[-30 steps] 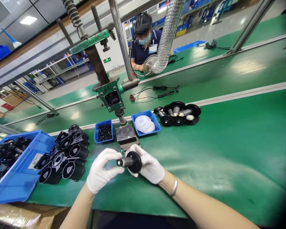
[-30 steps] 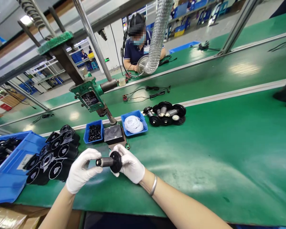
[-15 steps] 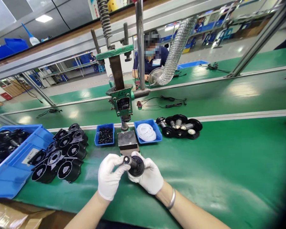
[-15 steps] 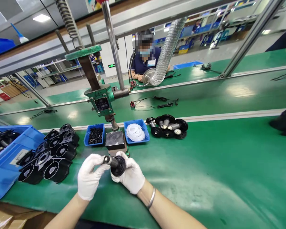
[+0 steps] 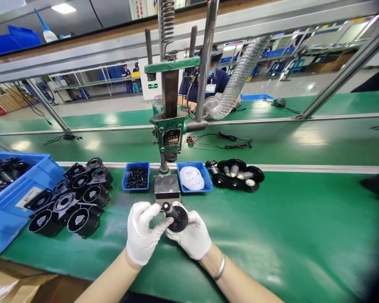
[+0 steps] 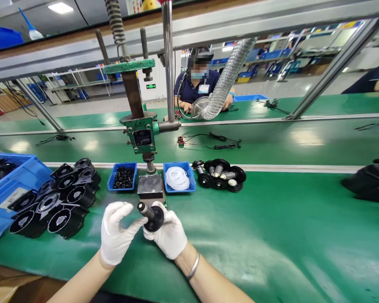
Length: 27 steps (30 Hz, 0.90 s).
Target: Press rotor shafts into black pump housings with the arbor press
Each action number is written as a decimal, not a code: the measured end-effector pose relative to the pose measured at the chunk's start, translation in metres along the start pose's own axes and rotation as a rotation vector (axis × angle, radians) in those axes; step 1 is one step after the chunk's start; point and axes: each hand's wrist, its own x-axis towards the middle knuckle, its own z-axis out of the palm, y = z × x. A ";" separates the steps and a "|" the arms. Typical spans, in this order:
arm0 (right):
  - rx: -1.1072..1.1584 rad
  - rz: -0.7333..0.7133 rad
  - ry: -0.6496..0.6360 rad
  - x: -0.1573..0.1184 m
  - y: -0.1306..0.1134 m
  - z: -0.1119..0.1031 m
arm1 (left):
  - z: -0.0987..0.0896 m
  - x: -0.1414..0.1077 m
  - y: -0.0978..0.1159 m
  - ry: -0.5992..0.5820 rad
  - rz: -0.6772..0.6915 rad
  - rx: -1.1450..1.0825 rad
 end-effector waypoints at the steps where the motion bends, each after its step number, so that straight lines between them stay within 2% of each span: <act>1: -0.001 0.000 -0.001 0.000 0.000 0.001 | -0.001 0.000 -0.001 -0.011 0.028 0.045; 6: -0.050 -0.045 -0.011 0.001 0.001 0.001 | -0.007 0.011 0.002 -0.166 0.182 0.233; 9: -0.122 -0.134 -0.013 0.003 0.002 0.000 | -0.008 0.014 0.005 -0.199 0.216 0.296; 15: -0.218 -0.235 -0.024 0.002 0.005 0.002 | 0.000 0.004 0.007 -0.090 0.104 0.173; 20: -0.188 -0.201 -0.030 0.000 0.008 0.002 | 0.004 0.002 0.008 -0.010 0.047 0.074; 27: -0.086 -0.097 -0.072 0.000 0.008 -0.003 | 0.005 0.005 0.005 0.007 -0.006 -0.014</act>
